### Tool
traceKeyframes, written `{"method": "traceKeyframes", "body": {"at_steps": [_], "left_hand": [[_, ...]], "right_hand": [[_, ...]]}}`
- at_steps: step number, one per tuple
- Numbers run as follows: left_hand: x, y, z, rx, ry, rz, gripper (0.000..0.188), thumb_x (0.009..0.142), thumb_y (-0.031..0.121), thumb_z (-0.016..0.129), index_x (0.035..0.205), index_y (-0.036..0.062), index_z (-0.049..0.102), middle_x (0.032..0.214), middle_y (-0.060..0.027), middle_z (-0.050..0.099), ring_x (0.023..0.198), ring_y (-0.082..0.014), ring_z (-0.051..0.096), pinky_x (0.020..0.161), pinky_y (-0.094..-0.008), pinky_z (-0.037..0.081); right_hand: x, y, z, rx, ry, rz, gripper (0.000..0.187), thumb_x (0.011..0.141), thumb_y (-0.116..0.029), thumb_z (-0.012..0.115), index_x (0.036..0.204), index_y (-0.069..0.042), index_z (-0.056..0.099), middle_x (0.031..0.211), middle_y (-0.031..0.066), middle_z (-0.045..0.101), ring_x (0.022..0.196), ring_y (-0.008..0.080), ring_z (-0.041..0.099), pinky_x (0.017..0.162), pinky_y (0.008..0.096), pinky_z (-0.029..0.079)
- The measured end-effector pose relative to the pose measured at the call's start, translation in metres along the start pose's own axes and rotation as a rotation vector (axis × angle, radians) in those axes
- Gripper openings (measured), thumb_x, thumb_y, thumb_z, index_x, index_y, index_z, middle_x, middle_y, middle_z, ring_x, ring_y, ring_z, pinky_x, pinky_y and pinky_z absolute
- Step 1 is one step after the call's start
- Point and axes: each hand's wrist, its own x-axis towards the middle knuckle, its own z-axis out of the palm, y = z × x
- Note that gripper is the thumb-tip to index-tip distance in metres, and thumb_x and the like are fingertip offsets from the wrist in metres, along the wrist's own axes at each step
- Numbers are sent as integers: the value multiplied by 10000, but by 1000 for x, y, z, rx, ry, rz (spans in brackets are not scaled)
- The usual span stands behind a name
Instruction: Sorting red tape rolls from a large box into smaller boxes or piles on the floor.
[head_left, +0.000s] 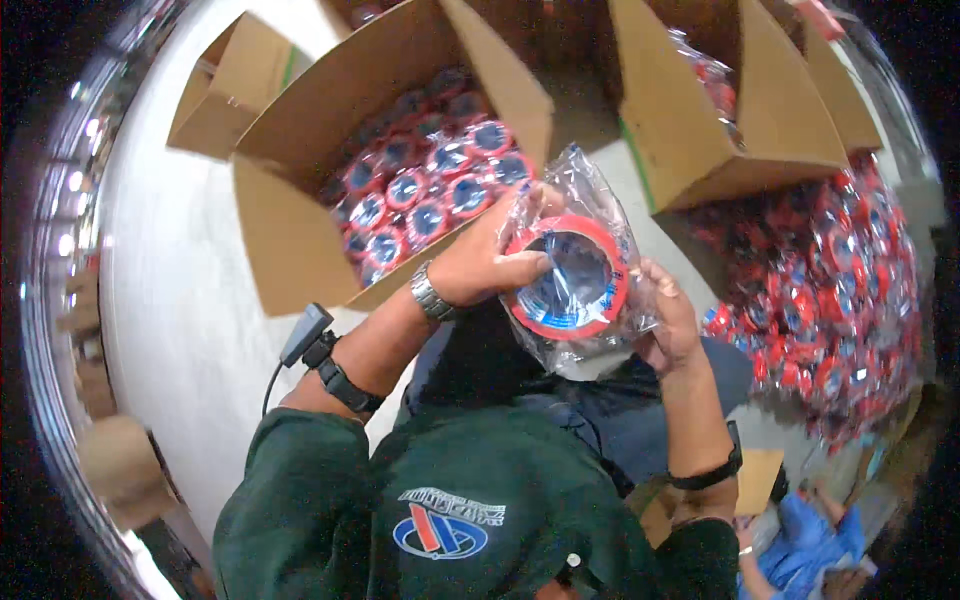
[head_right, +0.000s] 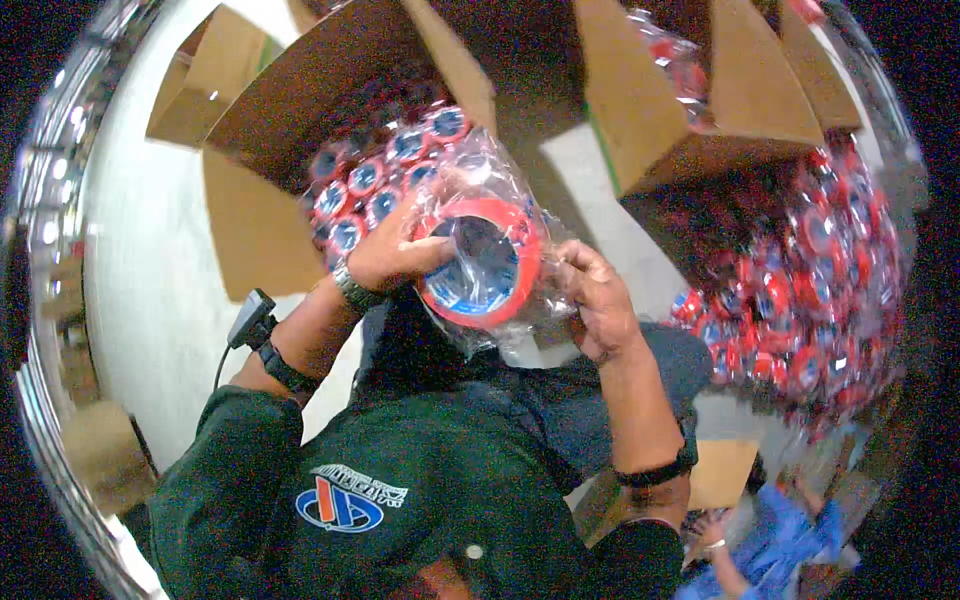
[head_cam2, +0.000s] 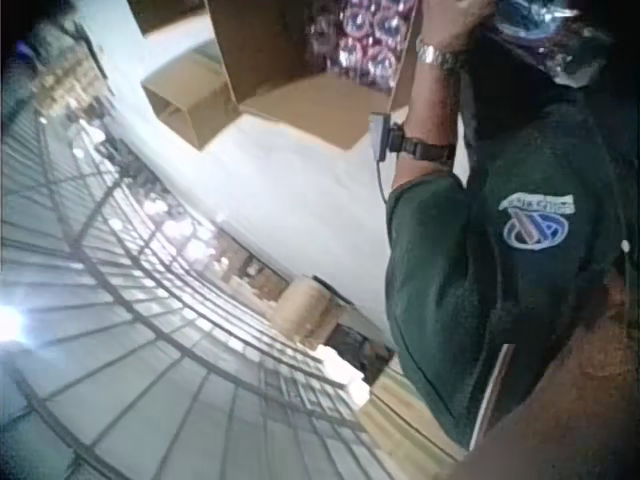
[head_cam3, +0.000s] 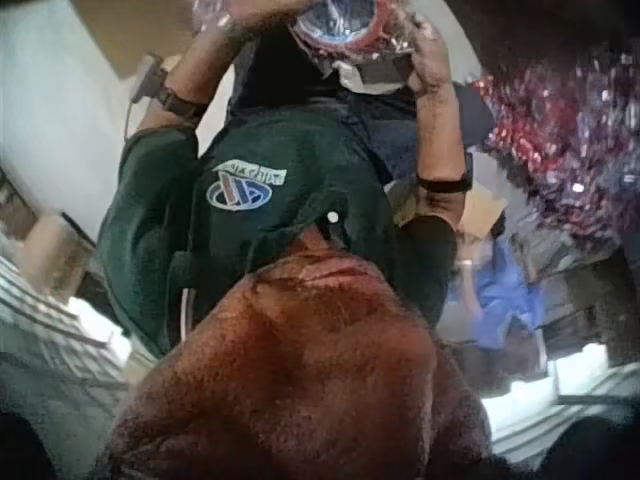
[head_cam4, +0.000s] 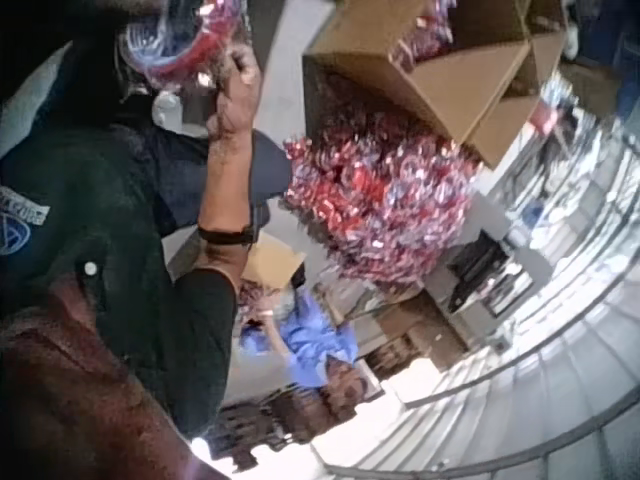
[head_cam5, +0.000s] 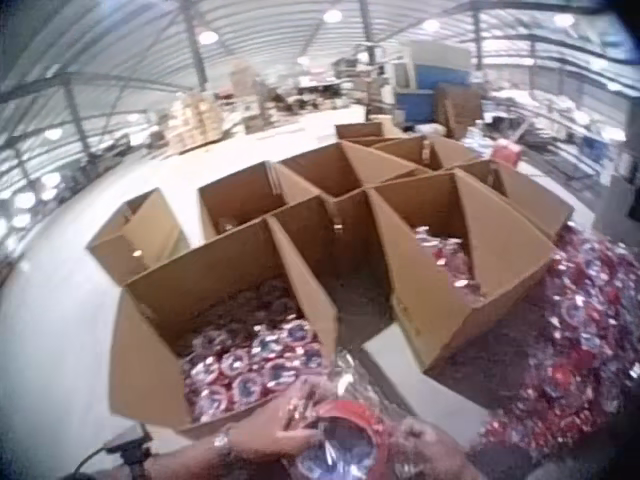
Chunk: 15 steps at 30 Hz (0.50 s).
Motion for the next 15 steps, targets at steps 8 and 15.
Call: {"method": "traceKeyframes", "body": {"at_steps": [8,15], "left_hand": [[-61,-19,-42,77,357,-17,784,696,125,633,1364,-5,244,1209,-143,523,1094,-206,538,959,-333,424],[-46,-4,-30,328,326,-21,817,643,130,626,1368,45,260,1271,-201,465,1197,-289,477,1017,-347,372]], "right_hand": [[23,-21,112,-1398,8,-893,42,792,-62,573,815,-27,572,832,94,575,739,228,588,626,312,475],[36,-9,151,-2354,-273,-944,147,654,-103,600,671,-92,454,685,62,443,633,236,526,518,383,409]]}}
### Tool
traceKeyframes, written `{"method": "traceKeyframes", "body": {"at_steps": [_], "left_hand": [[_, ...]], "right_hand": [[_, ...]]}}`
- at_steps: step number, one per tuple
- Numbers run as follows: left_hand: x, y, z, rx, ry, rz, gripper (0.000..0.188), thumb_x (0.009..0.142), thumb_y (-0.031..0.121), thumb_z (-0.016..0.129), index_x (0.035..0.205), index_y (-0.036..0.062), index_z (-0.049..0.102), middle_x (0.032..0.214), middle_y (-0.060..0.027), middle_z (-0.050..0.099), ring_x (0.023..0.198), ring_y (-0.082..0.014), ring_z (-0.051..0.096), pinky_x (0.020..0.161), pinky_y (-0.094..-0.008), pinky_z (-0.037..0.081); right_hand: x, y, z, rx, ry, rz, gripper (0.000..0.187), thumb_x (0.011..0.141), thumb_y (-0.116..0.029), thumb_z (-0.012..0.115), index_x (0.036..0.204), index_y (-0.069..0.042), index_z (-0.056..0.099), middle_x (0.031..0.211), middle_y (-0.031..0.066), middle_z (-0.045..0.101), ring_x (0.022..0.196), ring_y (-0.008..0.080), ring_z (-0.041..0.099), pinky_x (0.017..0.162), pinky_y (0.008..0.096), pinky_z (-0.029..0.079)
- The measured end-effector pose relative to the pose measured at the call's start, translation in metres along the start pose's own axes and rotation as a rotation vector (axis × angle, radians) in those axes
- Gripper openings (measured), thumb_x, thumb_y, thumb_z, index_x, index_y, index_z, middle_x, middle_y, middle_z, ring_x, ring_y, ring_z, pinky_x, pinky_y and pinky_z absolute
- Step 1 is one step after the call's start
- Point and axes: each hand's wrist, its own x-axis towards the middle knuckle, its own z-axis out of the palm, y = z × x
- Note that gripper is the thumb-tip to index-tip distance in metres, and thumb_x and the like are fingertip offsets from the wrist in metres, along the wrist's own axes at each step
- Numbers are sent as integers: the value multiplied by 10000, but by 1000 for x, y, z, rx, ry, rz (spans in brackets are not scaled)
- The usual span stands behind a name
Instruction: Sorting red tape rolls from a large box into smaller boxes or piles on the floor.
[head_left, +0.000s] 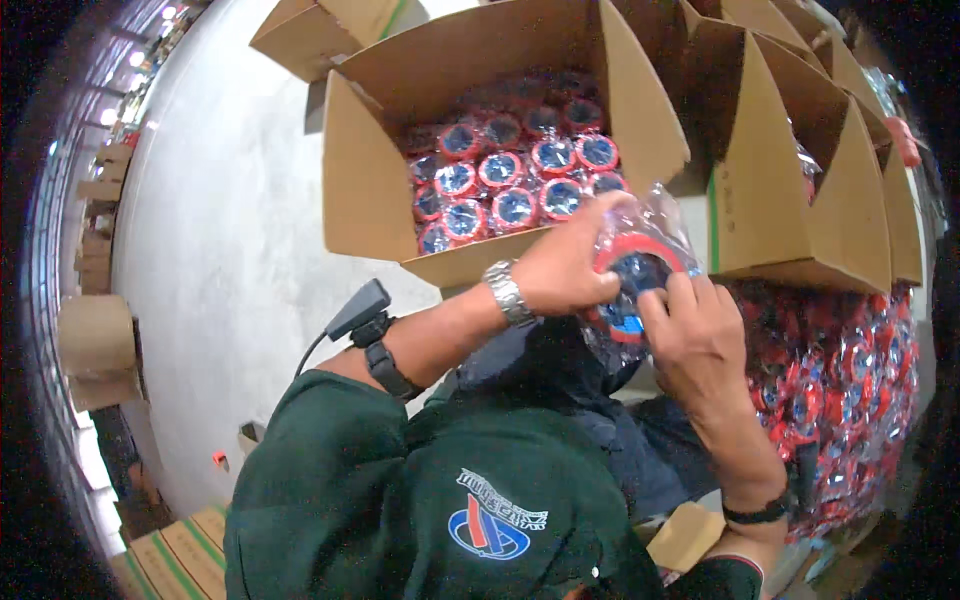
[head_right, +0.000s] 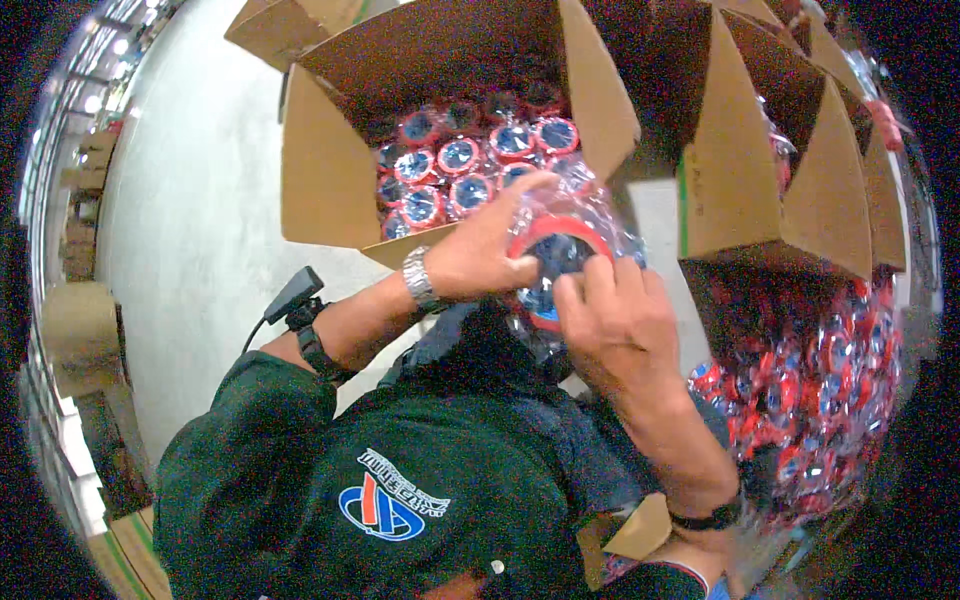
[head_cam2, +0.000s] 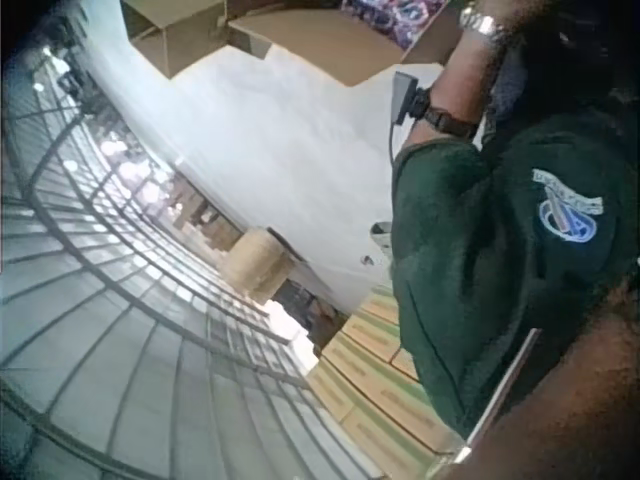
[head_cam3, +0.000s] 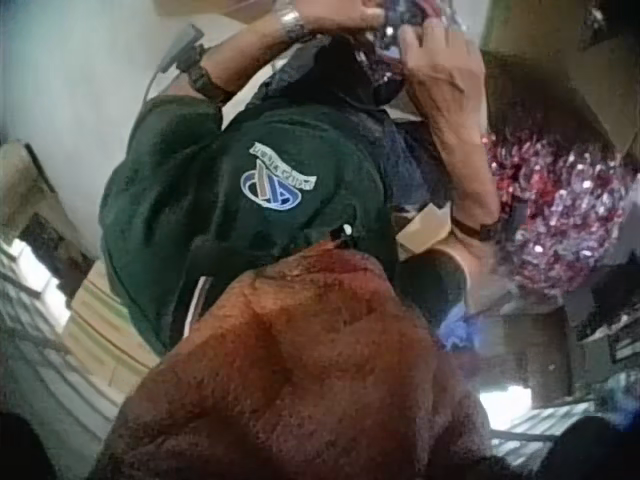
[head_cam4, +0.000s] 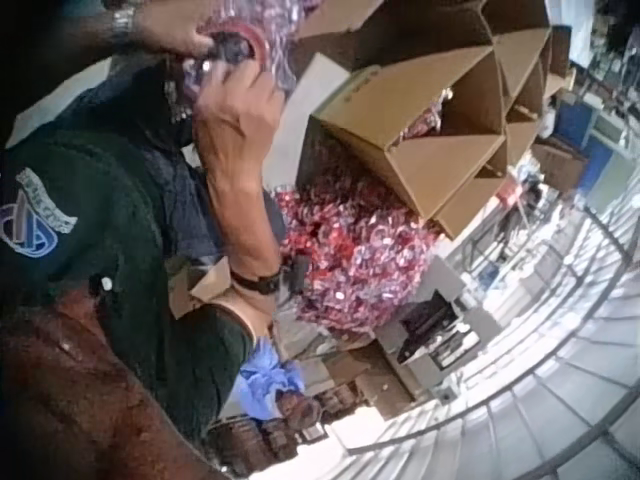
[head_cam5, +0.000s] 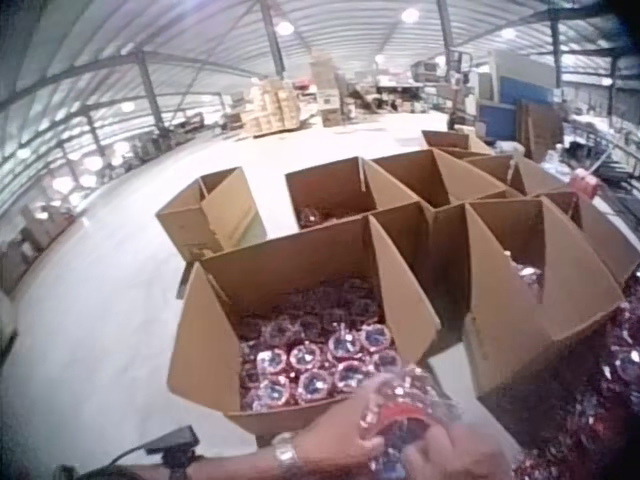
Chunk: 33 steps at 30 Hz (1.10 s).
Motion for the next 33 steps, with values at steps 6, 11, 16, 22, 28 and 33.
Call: {"method": "traceKeyframes", "body": {"at_steps": [6,11,16,22,28,33], "left_hand": [[-7,-16,-18,-125,-20,276,842,598,82,604,1372,31,276,1292,-171,459,1238,-293,436,1071,-381,298],[1,7,-25,-7,-13,638,804,603,87,647,1346,45,345,1288,-187,460,1192,-346,461,1036,-430,338],[8,-8,-41,-206,-151,590,713,642,141,689,1297,48,422,1248,-185,494,1171,-365,470,1008,-461,367],[42,-52,-78,-135,28,439,647,703,323,673,1255,41,490,1269,-170,501,1207,-340,463,1027,-428,354],[130,-217,-200,-124,1152,70,589,623,-23,505,1207,-55,429,1159,-162,518,1124,-246,499,1025,-346,351],[173,-441,-249,599,1286,-345,551,681,19,582,1212,-28,441,1147,-215,556,1053,-336,563,932,-404,430]], "right_hand": [[-3,48,-19,620,307,565,45,800,-46,532,796,-25,572,708,77,548,661,187,542,614,293,439],[2,66,36,1001,-275,448,85,804,-55,527,818,20,563,712,132,555,648,191,528,634,335,433],[26,73,46,1573,-659,230,204,773,-82,543,938,15,612,891,165,639,861,293,605,794,378,467],[33,101,84,1256,-262,444,173,850,-120,534,987,-18,559,886,39,589,736,163,551,671,295,466],[-24,170,93,1096,151,1170,117,912,-176,507,877,-64,514,719,-14,470,614,62,439,539,186,368],[-143,208,97,786,24,1421,170,922,-223,519,847,-70,520,690,-23,450,590,58,425,515,213,350]]}}
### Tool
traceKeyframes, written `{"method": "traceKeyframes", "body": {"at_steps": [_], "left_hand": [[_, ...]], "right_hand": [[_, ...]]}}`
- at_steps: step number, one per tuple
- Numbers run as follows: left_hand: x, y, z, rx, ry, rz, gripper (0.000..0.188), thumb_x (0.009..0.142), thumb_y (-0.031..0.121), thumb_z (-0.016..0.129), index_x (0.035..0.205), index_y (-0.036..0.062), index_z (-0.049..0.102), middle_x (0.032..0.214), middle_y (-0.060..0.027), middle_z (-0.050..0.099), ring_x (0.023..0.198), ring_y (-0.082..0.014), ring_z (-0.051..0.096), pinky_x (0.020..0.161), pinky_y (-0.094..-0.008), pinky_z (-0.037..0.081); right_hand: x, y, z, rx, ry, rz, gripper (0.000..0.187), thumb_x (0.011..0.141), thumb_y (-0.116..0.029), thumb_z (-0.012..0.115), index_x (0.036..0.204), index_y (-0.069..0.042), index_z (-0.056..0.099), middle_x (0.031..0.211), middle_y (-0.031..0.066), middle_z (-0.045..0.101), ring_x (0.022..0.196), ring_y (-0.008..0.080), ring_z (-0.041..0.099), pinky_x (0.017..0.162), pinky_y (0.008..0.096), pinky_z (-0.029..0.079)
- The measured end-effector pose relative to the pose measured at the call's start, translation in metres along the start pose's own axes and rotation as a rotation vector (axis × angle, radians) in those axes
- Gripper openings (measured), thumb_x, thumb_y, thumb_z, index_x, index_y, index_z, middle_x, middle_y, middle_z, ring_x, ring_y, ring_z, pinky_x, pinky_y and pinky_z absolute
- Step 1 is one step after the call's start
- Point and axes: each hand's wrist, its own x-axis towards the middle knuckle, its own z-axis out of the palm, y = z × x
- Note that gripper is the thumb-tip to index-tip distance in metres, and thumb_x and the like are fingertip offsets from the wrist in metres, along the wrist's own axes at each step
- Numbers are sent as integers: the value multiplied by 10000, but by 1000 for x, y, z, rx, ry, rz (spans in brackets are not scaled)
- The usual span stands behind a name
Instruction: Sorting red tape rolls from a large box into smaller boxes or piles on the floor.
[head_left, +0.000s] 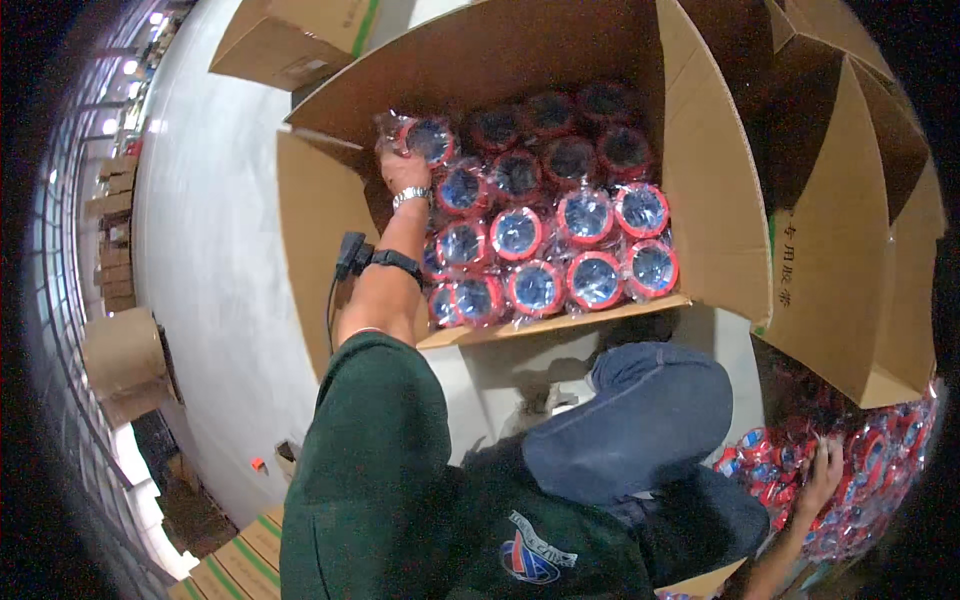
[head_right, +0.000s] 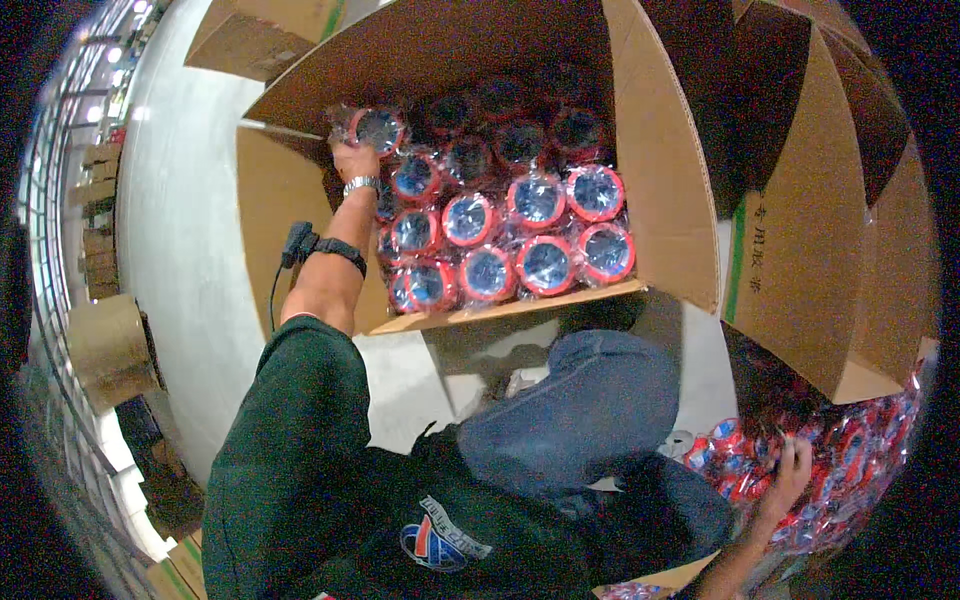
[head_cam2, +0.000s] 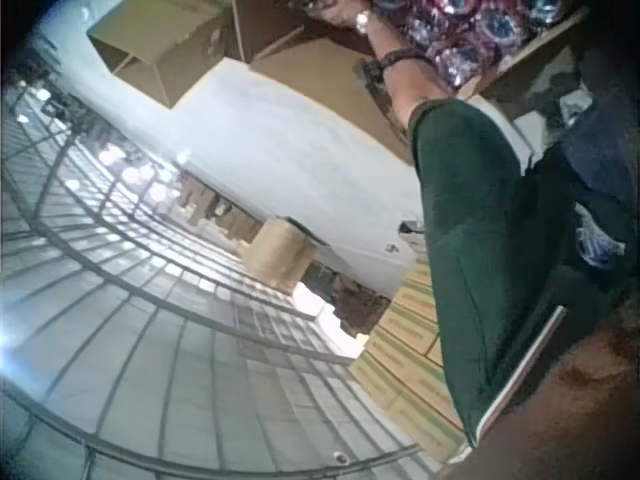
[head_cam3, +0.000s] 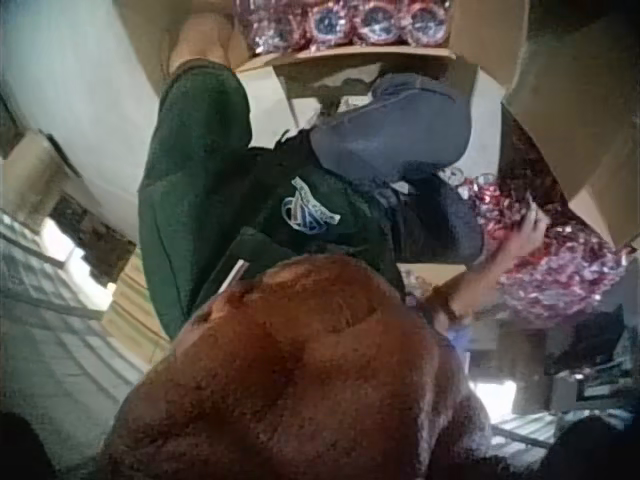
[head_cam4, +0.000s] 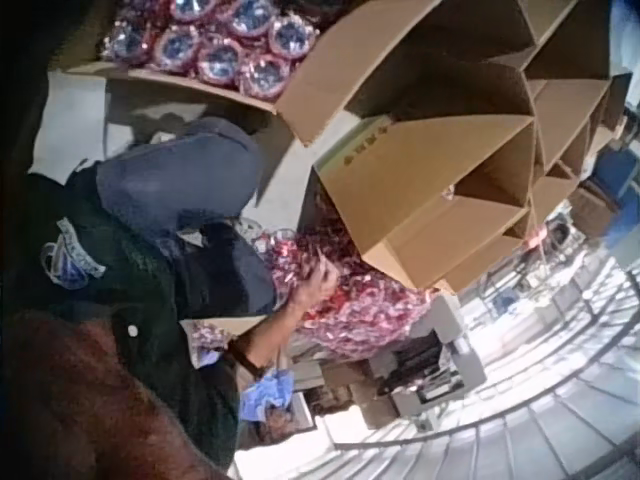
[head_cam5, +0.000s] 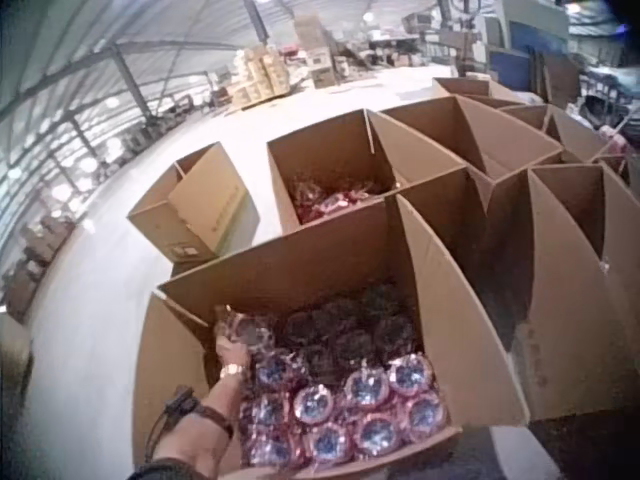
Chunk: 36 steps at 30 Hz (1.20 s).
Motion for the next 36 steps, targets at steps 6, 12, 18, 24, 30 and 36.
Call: {"method": "traceKeyframes", "body": {"at_steps": [6,12,18,24,30,36], "left_hand": [[77,-158,88,520,-483,-317,343,807,164,567,1097,-15,604,1174,-236,578,1033,-371,598,896,-439,473],[53,-151,97,843,-1111,323,435,863,381,468,1069,34,632,1099,-186,619,1012,-334,589,878,-446,466],[-35,50,22,462,-330,-614,490,832,387,546,1138,6,580,1042,-159,635,900,-305,612,829,-440,470],[-145,284,-148,-570,-1285,158,217,822,40,558,1022,-40,585,986,-135,615,922,-230,609,833,-355,491],[-284,491,-167,-443,-1970,1096,463,778,111,635,1212,1,516,1173,-167,576,1073,-340,565,968,-401,400],[-497,509,-25,-56,-2187,597,601,792,247,671,1304,31,442,1202,-158,575,1044,-289,589,868,-375,485]], "right_hand": [[-9,173,-91,11,70,231,160,941,-210,491,850,-88,542,649,-56,419,553,35,390,481,181,317],[-13,142,-66,-269,132,402,317,901,-329,510,948,-53,659,903,78,617,847,191,578,784,330,441],[-25,199,-101,-375,219,48,206,868,-223,597,752,-52,587,621,21,552,580,91,526,516,282,417],[-14,228,-58,-222,-121,75,201,800,-209,617,824,-10,621,727,79,604,672,180,573,608,343,451],[44,293,-31,-27,-75,172,212,776,-202,606,853,-7,631,740,138,606,686,274,590,652,389,463],[106,309,-32,-581,363,7,206,736,-142,594,850,26,631,974,225,602,939,382,569,848,453,451]]}}
